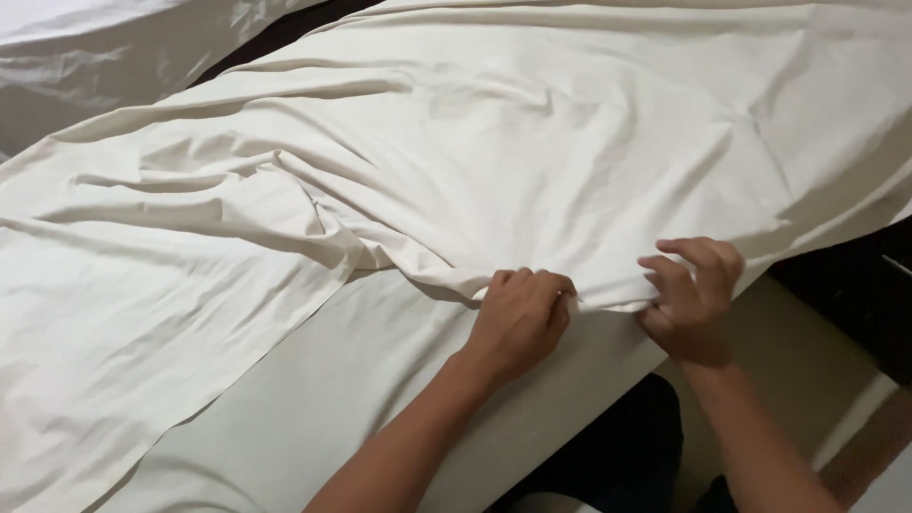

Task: The person spreads a white fitted sheet over a mattress, smoothing the fabric and tucking the edges under the corners. They work around the bed to ensure the sheet is properly fitted and wrinkle-free.

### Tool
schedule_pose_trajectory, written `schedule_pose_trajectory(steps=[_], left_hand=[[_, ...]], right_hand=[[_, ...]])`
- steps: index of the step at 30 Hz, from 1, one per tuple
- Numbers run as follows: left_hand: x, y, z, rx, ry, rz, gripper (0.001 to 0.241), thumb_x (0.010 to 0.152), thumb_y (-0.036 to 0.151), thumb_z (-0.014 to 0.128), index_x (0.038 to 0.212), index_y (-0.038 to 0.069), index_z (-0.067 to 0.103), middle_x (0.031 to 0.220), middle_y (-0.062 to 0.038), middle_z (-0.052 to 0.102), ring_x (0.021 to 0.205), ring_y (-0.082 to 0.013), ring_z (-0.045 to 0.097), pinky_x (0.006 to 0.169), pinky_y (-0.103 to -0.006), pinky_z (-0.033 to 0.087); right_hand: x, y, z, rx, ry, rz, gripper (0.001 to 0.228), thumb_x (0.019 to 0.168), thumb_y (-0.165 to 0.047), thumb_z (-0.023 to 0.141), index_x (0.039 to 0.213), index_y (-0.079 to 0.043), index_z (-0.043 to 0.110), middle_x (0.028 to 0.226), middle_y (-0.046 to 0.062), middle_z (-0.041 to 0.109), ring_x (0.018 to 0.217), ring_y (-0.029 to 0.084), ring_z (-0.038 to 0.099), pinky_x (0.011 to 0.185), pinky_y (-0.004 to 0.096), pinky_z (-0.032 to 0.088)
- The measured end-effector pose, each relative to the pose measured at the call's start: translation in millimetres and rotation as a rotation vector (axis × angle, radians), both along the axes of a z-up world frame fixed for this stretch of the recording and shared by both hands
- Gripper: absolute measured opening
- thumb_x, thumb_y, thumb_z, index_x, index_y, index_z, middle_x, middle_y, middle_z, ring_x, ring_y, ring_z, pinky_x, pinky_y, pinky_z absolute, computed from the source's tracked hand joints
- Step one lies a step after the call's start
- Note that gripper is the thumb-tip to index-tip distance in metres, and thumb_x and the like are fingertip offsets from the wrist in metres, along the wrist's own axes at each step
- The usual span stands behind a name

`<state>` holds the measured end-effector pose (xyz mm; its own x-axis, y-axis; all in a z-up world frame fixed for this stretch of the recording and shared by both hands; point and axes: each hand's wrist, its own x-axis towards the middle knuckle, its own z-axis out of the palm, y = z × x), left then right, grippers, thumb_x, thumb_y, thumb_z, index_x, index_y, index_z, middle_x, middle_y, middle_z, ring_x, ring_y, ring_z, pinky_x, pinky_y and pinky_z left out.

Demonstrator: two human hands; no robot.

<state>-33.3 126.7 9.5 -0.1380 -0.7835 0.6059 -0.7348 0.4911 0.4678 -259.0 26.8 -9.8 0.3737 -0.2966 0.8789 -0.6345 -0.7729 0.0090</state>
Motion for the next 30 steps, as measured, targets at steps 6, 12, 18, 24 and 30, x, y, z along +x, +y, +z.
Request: schedule_pose_trajectory(steps=[6, 12, 18, 24, 30], left_hand=[[-10.2, 10.6, 8.9, -0.099, -0.187, -0.082, 0.032, 0.074, 0.013, 0.075, 0.105, 0.01, 0.068, 0.095, -0.007, 0.065, 0.086, -0.0259, 0.059, 0.079, -0.0399, 0.04], [-17.9, 28.4, 4.2, -0.13, -0.205, -0.15, 0.011, 0.083, 0.009, 0.075, 0.093, 0.009, 0.07, 0.09, -0.004, 0.064, 0.083, -0.0228, 0.058, 0.075, -0.0383, 0.043], [-19.1, 55.4, -12.1, -0.071, -0.297, -0.253, 0.007, 0.086, 0.009, 0.075, 0.087, 0.01, 0.068, 0.084, -0.003, 0.063, 0.079, -0.0219, 0.06, 0.069, -0.0356, 0.047], [-8.4, 58.3, 20.9, 0.066, -0.142, -0.301, 0.023, 0.08, 0.023, 0.08, 0.097, 0.009, 0.073, 0.094, -0.003, 0.067, 0.089, -0.0248, 0.06, 0.075, -0.0398, 0.046], [32.6, 68.6, 25.0, 0.072, -0.158, -0.127, 0.035, 0.069, 0.016, 0.08, 0.103, 0.012, 0.072, 0.109, -0.008, 0.065, 0.108, -0.0316, 0.058, 0.097, -0.0488, 0.043]], right_hand=[[-32.3, 18.4, -29.7, -0.016, -0.053, -0.048, 0.022, 0.084, -0.01, 0.083, 0.092, -0.002, 0.064, 0.107, 0.014, 0.063, 0.11, 0.032, 0.054, 0.097, 0.047, 0.045], [-76.4, 37.7, -79.1, 0.174, 0.014, -0.115, 0.018, 0.078, 0.0, 0.077, 0.091, -0.007, 0.067, 0.1, 0.011, 0.063, 0.103, 0.03, 0.059, 0.095, 0.047, 0.051], [-78.6, 60.6, -96.2, 0.374, 0.008, 0.025, 0.018, 0.068, 0.0, 0.071, 0.083, -0.008, 0.066, 0.088, 0.011, 0.066, 0.086, 0.029, 0.065, 0.079, 0.042, 0.056], [-62.2, 72.2, -78.2, 0.47, 0.047, 0.089, 0.031, 0.069, -0.009, 0.077, 0.098, -0.004, 0.066, 0.099, 0.016, 0.065, 0.094, 0.034, 0.064, 0.084, 0.045, 0.055], [-10.8, 92.3, -29.2, 0.377, 0.089, 0.301, 0.049, 0.065, -0.024, 0.087, 0.108, -0.007, 0.07, 0.101, 0.013, 0.063, 0.093, 0.031, 0.061, 0.081, 0.044, 0.052]])
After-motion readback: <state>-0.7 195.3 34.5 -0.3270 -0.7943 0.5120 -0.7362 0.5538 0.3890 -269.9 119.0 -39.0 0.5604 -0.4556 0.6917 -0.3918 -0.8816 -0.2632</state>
